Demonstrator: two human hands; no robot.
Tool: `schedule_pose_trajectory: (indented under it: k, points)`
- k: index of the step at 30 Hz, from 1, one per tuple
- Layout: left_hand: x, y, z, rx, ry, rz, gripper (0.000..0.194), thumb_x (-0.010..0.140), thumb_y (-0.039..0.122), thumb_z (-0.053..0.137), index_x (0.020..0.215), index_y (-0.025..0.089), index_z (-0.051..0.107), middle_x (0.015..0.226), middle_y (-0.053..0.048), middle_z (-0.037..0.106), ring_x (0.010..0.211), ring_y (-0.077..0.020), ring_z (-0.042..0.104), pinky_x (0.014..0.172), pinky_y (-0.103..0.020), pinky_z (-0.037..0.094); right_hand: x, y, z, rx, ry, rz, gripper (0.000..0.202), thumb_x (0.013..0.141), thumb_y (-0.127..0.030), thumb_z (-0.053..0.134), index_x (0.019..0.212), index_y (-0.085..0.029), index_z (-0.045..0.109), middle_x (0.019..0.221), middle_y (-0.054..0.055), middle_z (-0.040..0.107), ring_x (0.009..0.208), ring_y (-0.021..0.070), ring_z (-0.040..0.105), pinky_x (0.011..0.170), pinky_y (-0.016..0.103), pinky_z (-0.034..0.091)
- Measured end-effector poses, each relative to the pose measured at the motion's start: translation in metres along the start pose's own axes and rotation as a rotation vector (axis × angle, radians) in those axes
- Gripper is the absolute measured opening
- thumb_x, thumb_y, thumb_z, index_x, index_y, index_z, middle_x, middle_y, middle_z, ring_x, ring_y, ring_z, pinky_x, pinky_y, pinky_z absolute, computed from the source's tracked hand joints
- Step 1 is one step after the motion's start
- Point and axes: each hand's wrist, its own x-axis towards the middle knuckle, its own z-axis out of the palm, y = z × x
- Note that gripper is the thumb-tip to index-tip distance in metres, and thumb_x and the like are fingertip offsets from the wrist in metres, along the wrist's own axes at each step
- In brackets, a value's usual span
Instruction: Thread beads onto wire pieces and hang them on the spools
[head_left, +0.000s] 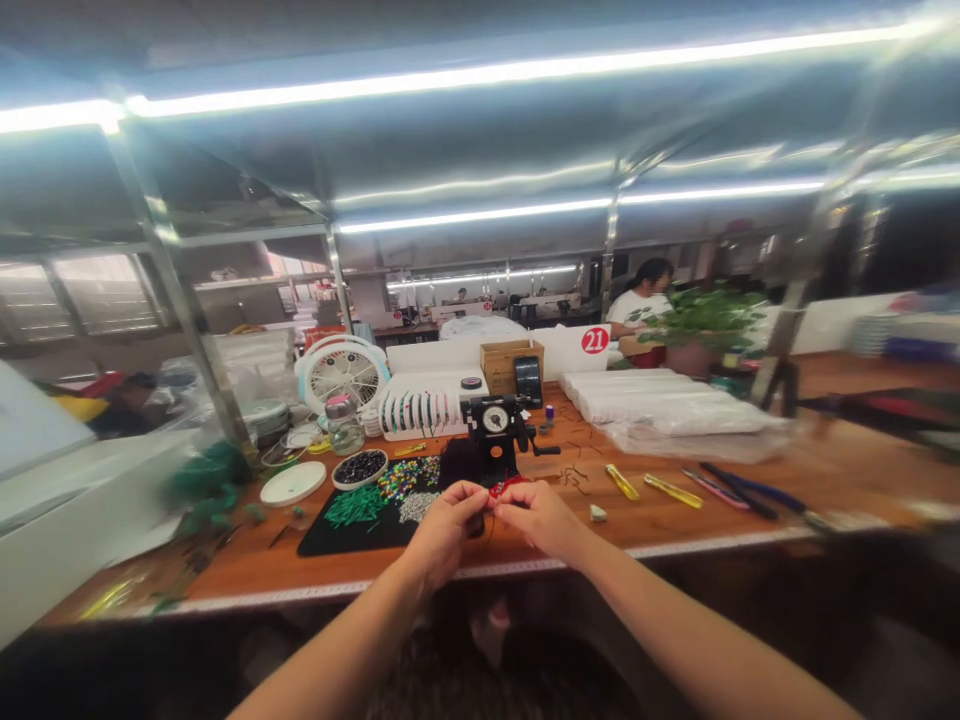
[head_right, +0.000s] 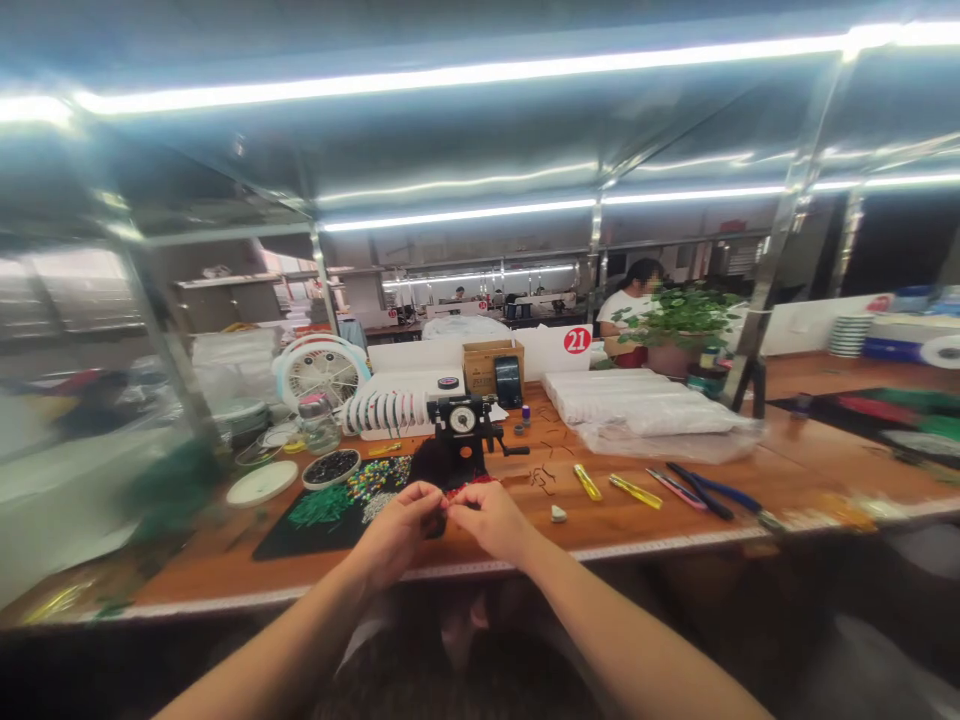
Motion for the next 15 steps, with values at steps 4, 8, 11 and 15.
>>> schedule_pose_trajectory:
  k: [4,8,11,15]
  points:
    - [0.0,0.004,-0.006,0.15,0.014,0.104,0.026,0.067,0.034,0.069,0.082,0.017,0.058,0.068,0.0,0.057,0.062,-0.0134,0.051,0.06,-0.026,0.039,0.002,0.004,0.0,0.031,-0.006,0.033,0.017,0.072,-0.022,0.053,0.056,-0.016,0.056,0.041,-0.007,0.04,0.036,0.0062,0.035,0.039,0.02,0.023]
    - [-0.011,0.014,-0.013,0.776,0.027,0.613,0.012,0.077,0.023,0.06,0.088,0.021,0.062,0.087,-0.004,0.06,0.088,-0.0198,0.051,0.082,-0.036,0.038,0.005,0.01,-0.002,0.075,0.018,0.088,0.018,0.072,-0.027,0.055,0.059,-0.015,0.059,0.043,-0.006,0.043,0.034,0.0059,0.036,0.035,0.02,0.023]
    - [-0.018,0.016,-0.014,1.224,-0.078,0.879,0.021,0.077,0.01,0.056,0.092,0.022,0.064,0.092,-0.005,0.06,0.089,-0.0204,0.051,0.082,-0.037,0.039,0.007,0.012,-0.002,0.11,0.034,0.11,0.018,0.072,-0.031,0.056,0.065,-0.015,0.062,0.042,-0.006,0.043,0.033,0.0062,0.035,0.033,0.019,0.023]
    - [-0.017,0.009,-0.009,1.256,-0.088,0.86,0.014,0.076,0.012,0.063,0.085,0.022,0.067,0.089,-0.004,0.06,0.085,-0.0188,0.053,0.076,-0.033,0.043,0.007,0.011,0.0,0.128,0.031,0.097,0.019,0.072,-0.03,0.056,0.062,-0.015,0.062,0.038,-0.007,0.039,0.033,0.0061,0.033,0.034,0.019,0.021]
